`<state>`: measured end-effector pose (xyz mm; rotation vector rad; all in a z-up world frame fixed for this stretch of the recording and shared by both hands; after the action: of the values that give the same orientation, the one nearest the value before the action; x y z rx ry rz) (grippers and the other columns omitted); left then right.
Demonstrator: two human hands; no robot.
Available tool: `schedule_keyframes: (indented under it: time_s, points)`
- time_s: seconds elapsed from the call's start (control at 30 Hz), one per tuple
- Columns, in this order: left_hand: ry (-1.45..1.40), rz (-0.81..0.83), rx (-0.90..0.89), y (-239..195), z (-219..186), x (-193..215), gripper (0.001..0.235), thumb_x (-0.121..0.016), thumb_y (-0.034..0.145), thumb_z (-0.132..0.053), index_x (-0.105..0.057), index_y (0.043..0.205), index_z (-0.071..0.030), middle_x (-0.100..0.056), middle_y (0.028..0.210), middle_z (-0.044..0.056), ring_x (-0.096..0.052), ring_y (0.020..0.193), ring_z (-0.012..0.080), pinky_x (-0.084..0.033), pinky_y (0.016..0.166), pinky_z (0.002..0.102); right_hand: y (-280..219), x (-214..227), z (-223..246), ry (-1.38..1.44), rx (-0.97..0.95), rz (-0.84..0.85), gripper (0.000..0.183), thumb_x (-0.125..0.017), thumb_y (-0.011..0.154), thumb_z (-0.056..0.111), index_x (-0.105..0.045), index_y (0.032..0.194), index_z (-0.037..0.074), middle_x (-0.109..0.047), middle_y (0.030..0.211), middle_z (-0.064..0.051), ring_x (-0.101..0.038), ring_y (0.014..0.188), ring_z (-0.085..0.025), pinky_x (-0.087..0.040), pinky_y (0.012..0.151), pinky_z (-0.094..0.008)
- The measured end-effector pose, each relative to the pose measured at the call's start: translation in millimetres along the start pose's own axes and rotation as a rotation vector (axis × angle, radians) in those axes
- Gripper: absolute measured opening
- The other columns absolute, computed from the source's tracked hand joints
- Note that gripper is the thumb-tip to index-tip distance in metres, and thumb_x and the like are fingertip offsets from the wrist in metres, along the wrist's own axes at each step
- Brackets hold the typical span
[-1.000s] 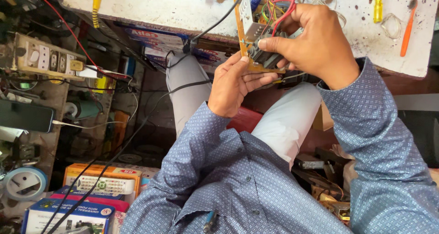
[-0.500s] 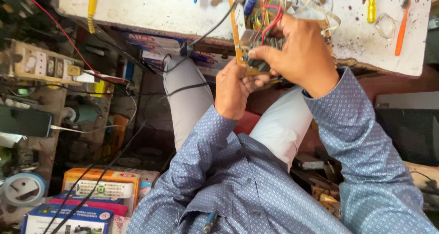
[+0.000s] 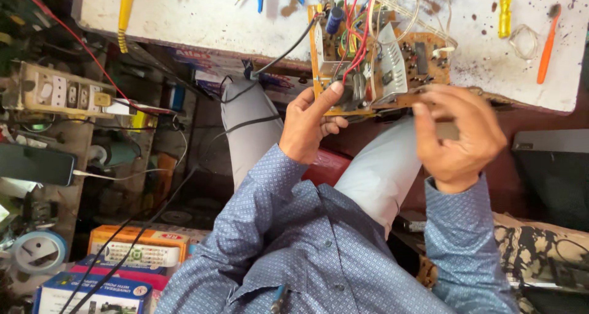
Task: The person uses a multimeter to test a small electronic component, then uses a screwdriver to adjust a circuit board, and finally uses a soldering iron to solder points on the board.
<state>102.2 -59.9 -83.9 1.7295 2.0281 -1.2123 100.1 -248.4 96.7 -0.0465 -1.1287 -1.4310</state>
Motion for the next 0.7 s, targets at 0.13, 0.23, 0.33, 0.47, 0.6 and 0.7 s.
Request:
schedule_keyframes:
  time_s: [0.13, 0.23, 0.33, 0.47, 0.6, 0.7]
  points:
    - [0.013, 0.069, -0.011, 3.9, 1.9, 4.0, 0.042, -0.073, 0.094, -0.036, -0.062, 0.117, -0.002, -0.071, 0.101, 0.008, -0.069, 0.066, 0.0133, -0.053, 0.055, 0.022, -28.1, -2.9, -39.8, -0.288, 0.135, 0.113, 0.072, -0.098, 0.084, 0.027, -0.059, 0.139, 0.003, -0.053, 0.144, -0.02, -0.052, 0.134, -0.041, -0.044, 0.115, -0.052]
    - [0.03, 0.07, 0.005, 7.0, 8.3, 9.4, 0.047, -0.07, 0.097, -0.037, -0.056, 0.123, 0.0, -0.07, 0.103, 0.009, -0.07, 0.067, 0.0148, -0.054, 0.056, 0.023, -52.0, -23.3, -76.3, -0.333, 0.099, 0.213, 0.082, -0.094, 0.084, 0.028, -0.052, 0.15, 0.004, -0.041, 0.159, -0.023, -0.042, 0.146, -0.046, -0.036, 0.122, -0.055]
    - [0.054, 0.055, 0.003, 8.6, 9.3, 13.8, 0.053, -0.068, 0.098, -0.035, -0.048, 0.13, 0.001, -0.07, 0.103, 0.012, -0.071, 0.066, 0.0163, -0.055, 0.056, 0.025, -61.6, -39.4, -97.4, -0.331, 0.129, 0.161, 0.077, -0.093, 0.094, 0.023, -0.049, 0.155, 0.008, -0.04, 0.163, -0.022, -0.043, 0.15, -0.044, -0.037, 0.126, -0.053]
    - [0.065, 0.028, -0.041, 6.2, -2.8, 10.7, 0.06, -0.07, 0.095, -0.028, -0.039, 0.139, -0.001, -0.069, 0.103, 0.012, -0.069, 0.063, 0.0162, -0.053, 0.052, 0.026, -60.4, -56.9, -101.5, -0.338, 0.163, 0.122, 0.07, -0.09, 0.097, 0.019, -0.049, 0.153, 0.011, -0.043, 0.159, -0.02, -0.044, 0.149, -0.042, -0.037, 0.122, -0.054]
    - [0.001, -0.011, -0.05, 1.6, -16.5, 2.5, 0.063, -0.072, 0.094, -0.025, -0.039, 0.142, -0.002, -0.068, 0.101, 0.01, -0.062, 0.056, 0.0119, -0.046, 0.046, 0.024, -43.8, -49.8, -84.3, -0.282, 0.218, 0.037, 0.068, -0.083, 0.097, 0.018, -0.045, 0.152, 0.006, -0.045, 0.158, -0.02, -0.044, 0.147, -0.041, -0.034, 0.12, -0.057]
    - [-0.005, 0.019, -0.022, -0.9, -26.0, -9.3, 0.062, -0.071, 0.095, -0.027, -0.04, 0.142, -0.001, -0.067, 0.1, 0.01, -0.059, 0.055, 0.0107, -0.042, 0.044, 0.023, -28.1, -43.9, -55.0, -0.299, 0.331, 0.01, 0.072, -0.088, 0.101, 0.019, -0.04, 0.153, 0.006, -0.042, 0.159, -0.023, -0.041, 0.149, -0.042, -0.026, 0.118, -0.058]
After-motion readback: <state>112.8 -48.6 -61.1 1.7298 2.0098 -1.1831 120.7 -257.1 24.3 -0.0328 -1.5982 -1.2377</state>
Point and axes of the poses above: each hand's wrist, its own y-axis towards the middle knuckle, its own x-axis out of the back of the hand, z = x × y, the point moved 9 cm from there along y, towards the middle knuckle
